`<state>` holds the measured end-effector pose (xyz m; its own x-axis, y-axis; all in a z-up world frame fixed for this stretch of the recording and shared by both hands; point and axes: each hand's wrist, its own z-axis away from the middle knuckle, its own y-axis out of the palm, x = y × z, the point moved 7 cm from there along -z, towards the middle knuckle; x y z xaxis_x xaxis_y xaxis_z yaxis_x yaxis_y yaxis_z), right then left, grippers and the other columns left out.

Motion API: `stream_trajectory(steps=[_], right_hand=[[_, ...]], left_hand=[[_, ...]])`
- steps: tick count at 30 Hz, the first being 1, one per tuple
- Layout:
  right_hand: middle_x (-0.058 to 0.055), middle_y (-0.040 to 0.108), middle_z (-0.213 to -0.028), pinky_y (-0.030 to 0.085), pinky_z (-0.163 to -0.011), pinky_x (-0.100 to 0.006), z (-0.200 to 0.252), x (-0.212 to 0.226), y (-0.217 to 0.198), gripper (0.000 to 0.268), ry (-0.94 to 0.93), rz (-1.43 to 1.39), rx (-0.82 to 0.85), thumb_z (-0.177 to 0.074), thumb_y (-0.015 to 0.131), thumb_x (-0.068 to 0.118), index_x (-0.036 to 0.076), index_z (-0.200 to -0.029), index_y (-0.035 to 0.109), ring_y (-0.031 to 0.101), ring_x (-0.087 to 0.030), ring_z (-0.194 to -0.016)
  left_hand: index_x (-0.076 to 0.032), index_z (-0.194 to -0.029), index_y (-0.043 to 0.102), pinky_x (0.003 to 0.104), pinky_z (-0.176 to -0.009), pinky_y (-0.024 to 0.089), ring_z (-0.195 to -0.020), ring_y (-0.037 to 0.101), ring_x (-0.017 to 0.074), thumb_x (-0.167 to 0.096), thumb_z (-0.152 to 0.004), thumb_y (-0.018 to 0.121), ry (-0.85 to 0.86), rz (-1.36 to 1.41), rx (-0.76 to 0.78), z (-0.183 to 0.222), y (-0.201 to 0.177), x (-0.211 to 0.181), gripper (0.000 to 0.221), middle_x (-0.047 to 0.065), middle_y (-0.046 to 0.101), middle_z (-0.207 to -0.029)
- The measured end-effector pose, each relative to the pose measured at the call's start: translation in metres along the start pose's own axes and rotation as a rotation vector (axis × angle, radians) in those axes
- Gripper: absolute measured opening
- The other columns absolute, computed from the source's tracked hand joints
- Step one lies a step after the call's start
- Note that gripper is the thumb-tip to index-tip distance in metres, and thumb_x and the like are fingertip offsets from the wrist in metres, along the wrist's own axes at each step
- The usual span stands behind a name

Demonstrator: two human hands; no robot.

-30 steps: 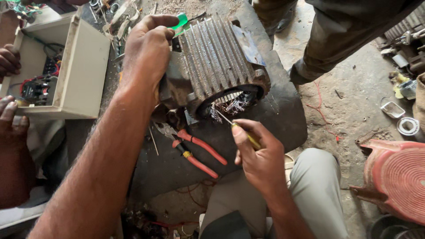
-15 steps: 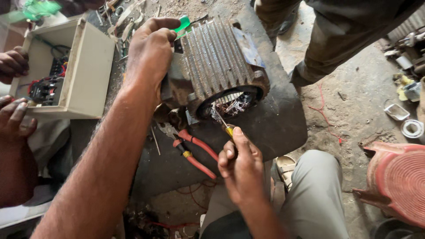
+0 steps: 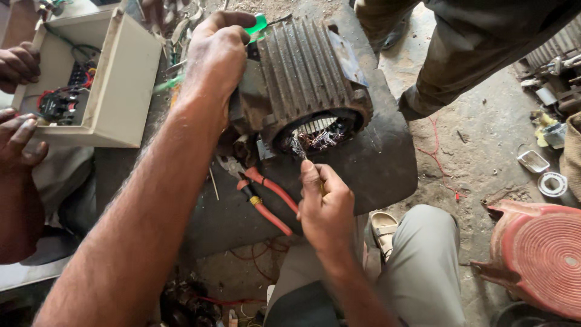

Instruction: The person uses pliers and a screwdriver to pull and cut wires from the stator of an electric motor. They repeatedly reach into the motor housing to extract wire bundles, occasionally repositioning the motor on the workbench.

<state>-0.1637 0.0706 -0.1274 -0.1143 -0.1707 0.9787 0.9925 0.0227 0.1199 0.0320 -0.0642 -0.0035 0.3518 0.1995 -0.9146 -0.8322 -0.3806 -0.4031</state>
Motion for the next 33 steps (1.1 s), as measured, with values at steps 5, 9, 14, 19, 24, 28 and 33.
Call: stream_trajectory(steps=[5, 9, 14, 19, 24, 28, 33], right_hand=[[0.003, 0.051, -0.057, 0.036, -0.036, -0.024, 0.006, -0.01, 0.012, 0.038, 0.016, -0.233, -0.099, -0.103, 0.058, 0.035, 0.001, -0.086, 0.066, 0.049, -0.006, -0.04], [0.003, 0.044, -0.055, 0.03, -0.032, -0.024, 0.004, -0.029, 0.019, 0.038, 0.235, -0.549, 0.086, -0.103, 0.059, 0.036, 0.004, -0.082, 0.058, 0.044, -0.007, -0.037], [0.004, 0.041, -0.057, 0.027, -0.032, -0.022, 0.008, -0.043, 0.031, 0.032, 0.656, -1.161, 0.31, -0.105, 0.058, 0.036, 0.008, -0.091, 0.057, 0.039, -0.006, -0.038], [0.004, 0.04, -0.056, 0.027, -0.031, -0.021, 0.019, -0.047, 0.057, 0.032, 0.65, -1.183, 0.082, -0.104, 0.059, 0.039, 0.01, -0.091, 0.056, 0.04, -0.005, -0.036], [0.004, 0.044, -0.055, 0.028, -0.029, -0.026, 0.013, -0.018, 0.044, 0.036, 0.349, -0.558, 0.01, -0.101, 0.056, 0.038, 0.006, -0.084, 0.056, 0.044, -0.008, -0.036], [0.005, 0.053, -0.053, 0.038, -0.035, -0.024, -0.011, 0.008, 0.013, 0.037, 0.113, 0.12, 0.146, -0.1, 0.056, 0.04, 0.009, -0.082, 0.065, 0.053, -0.006, -0.038], [0.001, 0.051, -0.055, 0.033, -0.034, -0.024, -0.013, 0.002, 0.014, 0.041, 0.066, -0.142, 0.139, -0.103, 0.059, 0.039, 0.005, -0.079, 0.058, 0.048, -0.006, -0.04]], left_hand=[[-0.012, -0.113, 0.07, 0.033, -0.058, 0.058, -0.071, 0.063, 0.0128, -0.013, -0.089, 0.052, -0.038, 0.063, 0.023, -0.006, 0.004, 0.007, 0.03, 0.001, 0.064, -0.087], [-0.01, -0.114, 0.07, 0.034, -0.056, 0.055, -0.071, 0.06, 0.0144, -0.014, -0.091, 0.054, -0.012, 0.097, 0.039, -0.005, 0.004, 0.008, 0.029, 0.003, 0.063, -0.087], [-0.01, -0.111, 0.069, 0.034, -0.059, 0.057, -0.073, 0.062, 0.0153, -0.014, -0.088, 0.052, -0.038, 0.103, 0.04, -0.013, 0.006, 0.01, 0.029, 0.004, 0.064, -0.087], [-0.01, -0.113, 0.07, 0.033, -0.065, 0.056, -0.077, 0.062, 0.0155, -0.013, -0.088, 0.052, -0.007, 0.08, 0.056, -0.02, 0.005, 0.019, 0.031, 0.004, 0.065, -0.089], [-0.012, -0.119, 0.069, 0.031, -0.067, 0.057, -0.079, 0.064, 0.0148, -0.011, -0.089, 0.05, 0.001, -0.031, 0.065, -0.027, 0.002, 0.016, 0.035, 0.003, 0.068, -0.091], [-0.012, -0.122, 0.067, 0.033, -0.059, 0.058, -0.074, 0.064, 0.016, -0.009, -0.089, 0.048, -0.077, 0.032, 0.13, -0.037, 0.009, 0.011, 0.038, 0.006, 0.066, -0.091], [-0.018, -0.127, 0.066, 0.031, -0.055, 0.06, -0.071, 0.064, 0.0133, -0.009, -0.091, 0.045, -0.113, -0.088, 0.135, -0.044, 0.004, 0.015, 0.043, 0.003, 0.07, -0.102]])
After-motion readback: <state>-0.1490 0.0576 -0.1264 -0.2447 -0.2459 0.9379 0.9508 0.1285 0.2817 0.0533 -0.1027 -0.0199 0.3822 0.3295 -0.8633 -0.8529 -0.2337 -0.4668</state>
